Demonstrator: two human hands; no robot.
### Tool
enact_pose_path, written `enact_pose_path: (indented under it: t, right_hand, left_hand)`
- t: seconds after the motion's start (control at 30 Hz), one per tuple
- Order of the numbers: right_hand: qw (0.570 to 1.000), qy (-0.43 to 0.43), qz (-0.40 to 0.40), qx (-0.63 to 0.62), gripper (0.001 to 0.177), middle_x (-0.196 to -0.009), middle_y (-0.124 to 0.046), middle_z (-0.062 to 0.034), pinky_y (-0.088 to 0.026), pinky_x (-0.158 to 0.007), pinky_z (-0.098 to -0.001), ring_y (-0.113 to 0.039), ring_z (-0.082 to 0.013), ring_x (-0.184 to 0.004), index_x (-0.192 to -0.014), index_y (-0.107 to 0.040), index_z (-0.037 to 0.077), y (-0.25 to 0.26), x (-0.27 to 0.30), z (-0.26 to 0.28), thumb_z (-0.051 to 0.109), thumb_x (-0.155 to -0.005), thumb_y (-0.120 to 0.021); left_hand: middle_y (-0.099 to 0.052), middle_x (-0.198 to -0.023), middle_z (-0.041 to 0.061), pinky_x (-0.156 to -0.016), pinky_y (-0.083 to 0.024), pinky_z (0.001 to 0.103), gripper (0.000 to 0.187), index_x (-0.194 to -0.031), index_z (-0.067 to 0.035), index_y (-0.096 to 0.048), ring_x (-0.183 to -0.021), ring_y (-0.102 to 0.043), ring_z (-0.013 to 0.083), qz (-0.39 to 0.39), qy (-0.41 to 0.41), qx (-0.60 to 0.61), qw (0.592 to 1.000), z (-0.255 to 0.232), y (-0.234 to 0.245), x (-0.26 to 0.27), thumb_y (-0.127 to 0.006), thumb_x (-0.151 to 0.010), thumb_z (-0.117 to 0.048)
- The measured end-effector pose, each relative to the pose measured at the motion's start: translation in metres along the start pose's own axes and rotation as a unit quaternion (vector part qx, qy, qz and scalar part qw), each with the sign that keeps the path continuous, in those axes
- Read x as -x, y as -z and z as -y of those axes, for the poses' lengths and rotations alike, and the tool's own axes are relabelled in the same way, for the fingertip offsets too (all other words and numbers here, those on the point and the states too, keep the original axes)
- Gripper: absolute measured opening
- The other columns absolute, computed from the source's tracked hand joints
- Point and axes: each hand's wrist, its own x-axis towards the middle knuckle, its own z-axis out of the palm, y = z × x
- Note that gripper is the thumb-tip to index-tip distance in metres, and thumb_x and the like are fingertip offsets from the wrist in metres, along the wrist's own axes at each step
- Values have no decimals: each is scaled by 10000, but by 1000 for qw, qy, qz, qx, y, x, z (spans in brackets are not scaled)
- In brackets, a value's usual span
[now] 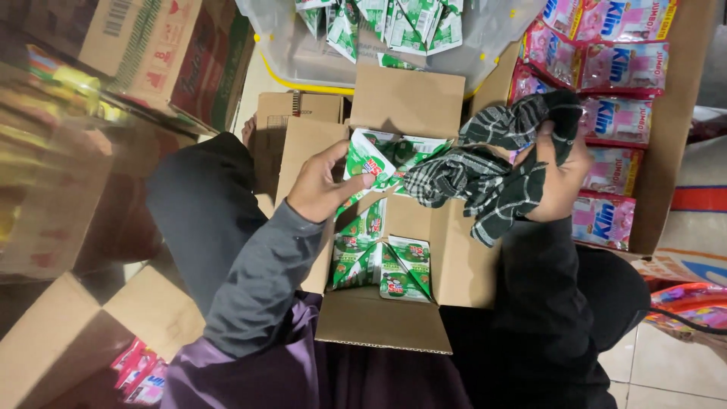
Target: The person sits on the floor and packs small green and white packets into a cardboard box. They arrange the packets in neat rows and occasionally use a checkered cloth to wipe the packets or the box interior.
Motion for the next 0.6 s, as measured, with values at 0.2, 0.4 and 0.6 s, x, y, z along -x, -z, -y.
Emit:
enact_pose_path:
  t: [0.2,0.4,0.6]
  right_hand:
    - [953,229,116,160,170,-1120,-660,-317,-443,-1049,-539,-613,-500,-1109,-1161,-719,-121,-3,2,24,-56,-1031,-630]
    - [921,161,214,282,337,-1079,-757,-16,-574,-840,-393,-734,-269,-958,-1246,-738,215,-31,26,26,246,-915,-793]
    - [879,240,303,279,506,-1060,-763,-122,-598,-739,-473,-746,-347,-896,-1309,-667,182,-79,55,45,369,-859,-801]
  left_hand:
    - [-738,-983,139,-918,-583,373,364,-1119,-9,-680,-961,-653,155,-88,-23,51,995,1,-6,-5,-883,-835,-112]
    - [-621,-760,53,-564,-597,223,256,-914,-19,-641,-684,-645,107,-160,12,233,959,-2,-25,-9,-873,-807,-37]
    - [-570,-702,54,-595,-457,246,258,-788,-77,-685,-685,-534,110,-167,-20,-88,982,4,-9,0,-920,-787,-183]
